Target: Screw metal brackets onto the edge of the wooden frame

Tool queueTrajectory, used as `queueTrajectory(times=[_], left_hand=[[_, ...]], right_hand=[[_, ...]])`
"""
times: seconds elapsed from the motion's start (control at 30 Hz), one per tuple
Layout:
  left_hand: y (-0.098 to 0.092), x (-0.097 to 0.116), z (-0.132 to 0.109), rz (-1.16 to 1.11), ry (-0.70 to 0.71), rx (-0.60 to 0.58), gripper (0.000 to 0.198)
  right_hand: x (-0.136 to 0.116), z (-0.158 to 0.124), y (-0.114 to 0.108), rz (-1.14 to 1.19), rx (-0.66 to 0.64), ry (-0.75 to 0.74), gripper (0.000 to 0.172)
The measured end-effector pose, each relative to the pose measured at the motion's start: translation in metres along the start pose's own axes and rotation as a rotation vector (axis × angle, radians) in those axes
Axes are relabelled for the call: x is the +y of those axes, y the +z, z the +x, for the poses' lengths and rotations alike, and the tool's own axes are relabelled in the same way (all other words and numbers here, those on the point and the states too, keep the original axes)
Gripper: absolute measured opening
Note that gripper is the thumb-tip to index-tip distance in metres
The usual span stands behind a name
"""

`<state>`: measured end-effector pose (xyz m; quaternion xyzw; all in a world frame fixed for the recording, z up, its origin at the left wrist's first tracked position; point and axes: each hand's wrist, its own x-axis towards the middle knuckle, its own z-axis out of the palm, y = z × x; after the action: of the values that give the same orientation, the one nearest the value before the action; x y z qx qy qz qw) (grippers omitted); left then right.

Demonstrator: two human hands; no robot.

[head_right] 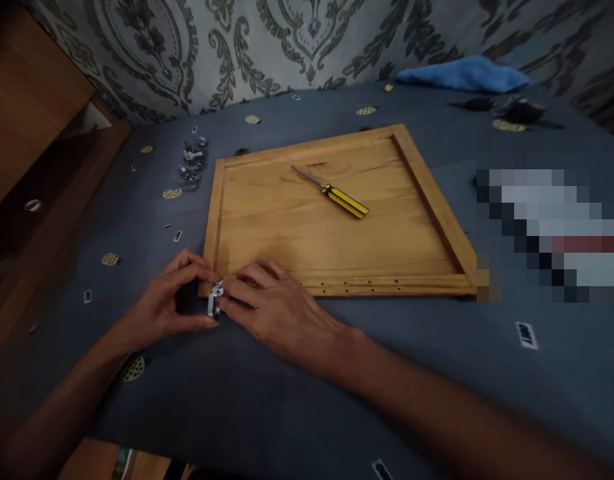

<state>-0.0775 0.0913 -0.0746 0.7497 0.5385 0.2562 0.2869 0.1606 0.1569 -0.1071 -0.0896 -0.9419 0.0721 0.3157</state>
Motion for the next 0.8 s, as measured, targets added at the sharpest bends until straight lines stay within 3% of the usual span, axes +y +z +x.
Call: queueTrajectory(times=[0.57, 0.8], left_hand=[[0.0011, -0.0039, 0.0003, -0.039, 0.004, 0.015, 0.038], [0.0024, -0.0036, -0.0013, -0.062, 0.01, 0.033, 0.036]], right_hand=[[0.0005, -0.0002, -0.0011, 0.015, -0.056, 0.008, 0.018], [-0.0014, -0.0005, -0.0054, 0.043, 0.009, -0.003, 0.027]])
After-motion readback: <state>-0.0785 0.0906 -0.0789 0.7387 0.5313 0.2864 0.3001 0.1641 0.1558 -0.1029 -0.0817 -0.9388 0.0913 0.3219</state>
